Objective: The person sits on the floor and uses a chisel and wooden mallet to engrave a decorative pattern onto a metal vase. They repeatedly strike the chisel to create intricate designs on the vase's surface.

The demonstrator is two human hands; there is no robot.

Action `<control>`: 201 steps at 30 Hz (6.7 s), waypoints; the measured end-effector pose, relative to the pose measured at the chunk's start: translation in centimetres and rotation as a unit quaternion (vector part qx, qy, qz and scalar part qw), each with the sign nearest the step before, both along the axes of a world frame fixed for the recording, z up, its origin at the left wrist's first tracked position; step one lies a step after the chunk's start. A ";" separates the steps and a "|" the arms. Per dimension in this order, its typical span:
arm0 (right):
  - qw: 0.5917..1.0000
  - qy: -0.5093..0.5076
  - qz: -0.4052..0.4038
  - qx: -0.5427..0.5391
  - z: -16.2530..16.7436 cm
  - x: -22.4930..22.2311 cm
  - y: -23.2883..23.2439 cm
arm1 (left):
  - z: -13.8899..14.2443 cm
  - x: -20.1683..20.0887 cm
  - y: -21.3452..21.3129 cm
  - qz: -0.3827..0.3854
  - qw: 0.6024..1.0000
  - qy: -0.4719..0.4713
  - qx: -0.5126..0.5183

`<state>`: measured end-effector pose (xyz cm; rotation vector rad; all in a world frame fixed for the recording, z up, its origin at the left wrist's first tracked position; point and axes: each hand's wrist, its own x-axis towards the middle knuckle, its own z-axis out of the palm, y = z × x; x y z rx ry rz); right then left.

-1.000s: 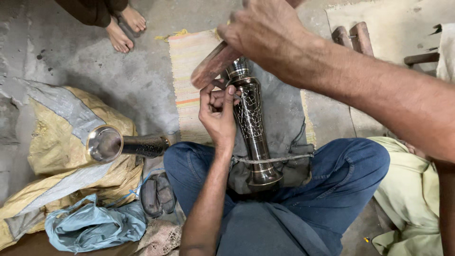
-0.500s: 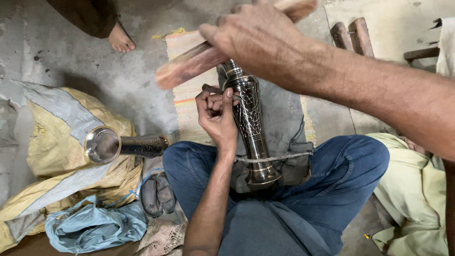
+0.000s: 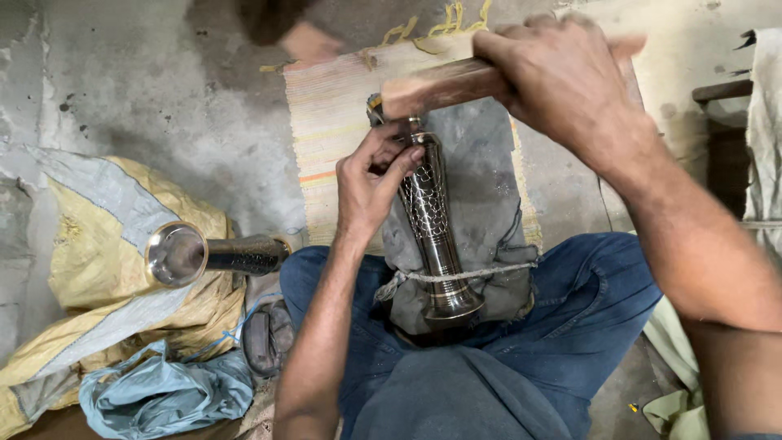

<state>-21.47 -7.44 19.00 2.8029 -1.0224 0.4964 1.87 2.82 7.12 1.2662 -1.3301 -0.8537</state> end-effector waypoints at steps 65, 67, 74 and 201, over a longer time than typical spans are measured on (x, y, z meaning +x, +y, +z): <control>0.974 0.154 0.125 -0.111 2.7 10.1 -0.6 | -3.2 -3.1 3.0 0.191 0.947 0.249 -0.068; 0.930 0.316 0.051 -0.177 2.7 10.6 0.2 | -3.2 -3.5 3.1 0.206 0.941 0.255 -0.084; 0.902 0.305 0.043 -0.302 3.9 10.7 2.8 | -3.0 -4.0 3.4 0.215 0.932 0.280 -0.084; 0.988 0.018 0.118 -0.101 4.5 5.7 3.5 | -3.1 -5.9 4.3 0.229 0.948 0.193 -0.110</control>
